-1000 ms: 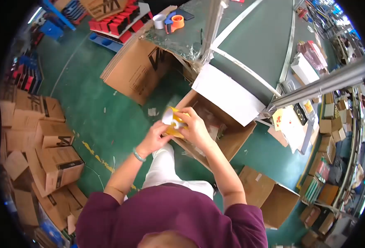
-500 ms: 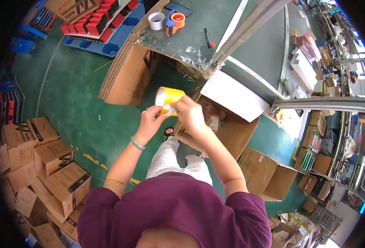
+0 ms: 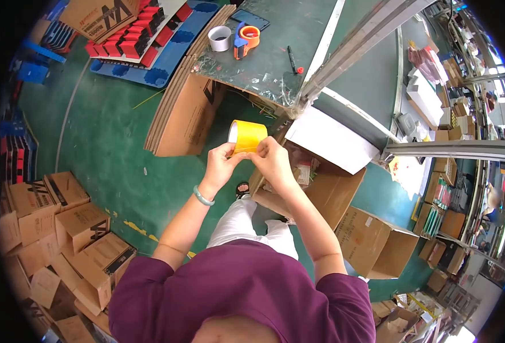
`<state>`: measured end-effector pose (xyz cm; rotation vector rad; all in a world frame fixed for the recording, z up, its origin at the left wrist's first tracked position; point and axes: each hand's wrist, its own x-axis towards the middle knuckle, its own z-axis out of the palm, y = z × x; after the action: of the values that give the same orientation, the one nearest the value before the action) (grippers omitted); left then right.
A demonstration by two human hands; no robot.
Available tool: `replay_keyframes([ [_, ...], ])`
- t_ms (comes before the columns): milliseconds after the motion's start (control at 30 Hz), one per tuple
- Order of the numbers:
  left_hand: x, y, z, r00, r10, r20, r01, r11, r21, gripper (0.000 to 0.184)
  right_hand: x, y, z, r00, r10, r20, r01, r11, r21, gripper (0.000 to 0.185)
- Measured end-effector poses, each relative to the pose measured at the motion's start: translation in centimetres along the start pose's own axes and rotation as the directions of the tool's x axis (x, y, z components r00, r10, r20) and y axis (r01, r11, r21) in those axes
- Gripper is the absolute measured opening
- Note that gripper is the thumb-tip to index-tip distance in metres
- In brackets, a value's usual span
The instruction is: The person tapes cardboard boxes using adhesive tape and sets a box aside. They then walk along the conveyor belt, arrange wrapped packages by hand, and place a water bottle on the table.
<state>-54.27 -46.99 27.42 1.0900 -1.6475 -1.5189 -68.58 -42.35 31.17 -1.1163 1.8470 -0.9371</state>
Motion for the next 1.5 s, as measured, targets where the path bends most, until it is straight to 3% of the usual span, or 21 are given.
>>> replay_keyframes([
  [233,1.0,-0.5,1.3,0.989,-0.113,0.101,0.131,0.971,-0.199,0.019,0.6,0.0,-0.7,0.973,-0.106,-0.206,0.024,0.931,-0.364,0.029],
  [367,2.5,-0.5,2.7,0.991,-0.077,0.106,0.096,0.977,-0.191,0.020,1.5,0.0,-1.5,0.960,-0.087,-0.266,-0.062,0.861,-0.505,0.032],
  [467,4.0,-0.3,3.8,0.996,-0.028,0.079,0.031,0.999,-0.031,0.020,2.5,0.6,-2.5,0.956,-0.067,-0.286,-0.086,0.868,-0.489,0.032],
  [533,4.7,-0.6,4.7,0.989,0.150,-0.009,-0.146,0.971,0.191,0.019,3.3,1.1,-3.2,0.954,-0.038,-0.296,-0.117,0.864,-0.490,0.033],
  [667,5.8,-0.5,6.4,0.983,0.183,-0.022,-0.175,0.966,0.192,0.019,5.0,2.2,-4.7,0.954,-0.017,-0.299,-0.133,0.870,-0.474,0.036],
  [733,6.3,-2.1,7.4,0.981,0.170,-0.094,-0.173,0.985,-0.019,0.018,5.6,2.3,-5.6,0.947,0.010,-0.322,-0.156,0.888,-0.432,0.039],
  [767,6.4,-1.9,7.7,0.981,0.173,-0.085,-0.175,0.984,-0.015,0.018,5.6,2.0,-6.1,0.943,0.065,-0.325,-0.182,0.922,-0.343,0.039],
  [833,6.6,-1.4,8.1,1.000,-0.018,0.002,0.018,0.956,-0.292,0.019,5.5,2.7,-6.3,0.939,0.114,-0.326,-0.201,0.948,-0.246,0.039],
  [900,6.4,0.0,8.5,0.998,-0.061,-0.004,0.054,0.908,-0.416,0.018,5.4,5.7,-5.5,0.871,0.108,-0.479,-0.053,0.991,0.127,0.034],
  [933,6.3,0.5,8.7,0.994,-0.106,-0.003,0.088,0.839,-0.537,0.017,5.3,6.9,-5.2,0.870,0.102,-0.483,-0.045,0.991,0.129,0.034],
  [1000,5.9,0.8,9.2,0.996,-0.088,0.019,0.084,0.828,-0.555,0.016,4.4,7.6,-4.8,0.831,0.313,-0.460,0.022,0.808,0.589,0.032],
  [1033,5.6,1.0,9.4,0.996,-0.091,0.020,0.086,0.820,-0.566,0.016,4.0,8.1,-4.7,0.864,0.339,-0.373,0.137,0.554,0.821,0.026],
  [1067,5.4,1.1,9.5,0.995,-0.094,0.021,0.089,0.811,-0.578,0.016,3.9,8.8,-4.9,0.861,0.343,-0.375,0.139,0.551,0.823,0.026],
  [1100,5.7,1.6,9.2,0.995,-0.083,-0.051,0.035,0.795,-0.606,0.016,4.0,10.5,-5.4,0.749,0.579,-0.322,0.192,0.275,0.942,0.025],
  [1133,6.0,2.2,8.4,0.976,-0.215,-0.015,0.143,0.700,-0.700,0.015,3.9,12.2,-6.1,0.620,0.764,-0.181,0.295,-0.013,0.955,0.025],
  [1200,8.1,1.8,7.9,0.965,0.070,-0.253,-0.196,0.832,-0.518,0.015,1.0,18.9,-8.1,0.645,0.759,-0.091,0.311,-0.152,0.938,0.028],
  [1267,11.9,0.6,6.8,0.904,0.263,-0.337,-0.316,0.942,-0.113,0.015,-4.0,21.3,-9.8,0.558,0.815,-0.158,0.264,0.007,0.965,0.030],
  [1333,15.3,0.4,6.3,0.913,0.303,-0.273,-0.245,0.943,0.226,0.012,-9.4,23.4,-10.2,0.493,0.828,-0.268,0.135,0.231,0.964,0.031],
  [1400,18.9,-1.4,6.8,0.952,0.261,-0.162,-0.133,0.825,0.549,0.022,-15.1,24.5,-9.6,0.501,0.834,-0.231,0.027,0.252,0.967,0.031],
  [1433,20.4,-2.4,7.2,0.952,0.263,-0.156,-0.138,0.826,0.546,0.022,-17.4,24.4,-9.0,0.466,0.861,-0.203,-0.023,0.242,0.970,0.031],
  [1500,22.2,-4.5,8.4,0.887,0.456,0.080,-0.285,0.401,0.871,0.045,-21.1,24.5,-8.0,0.381,0.913,-0.145,-0.109,0.200,0.974,0.030],
])
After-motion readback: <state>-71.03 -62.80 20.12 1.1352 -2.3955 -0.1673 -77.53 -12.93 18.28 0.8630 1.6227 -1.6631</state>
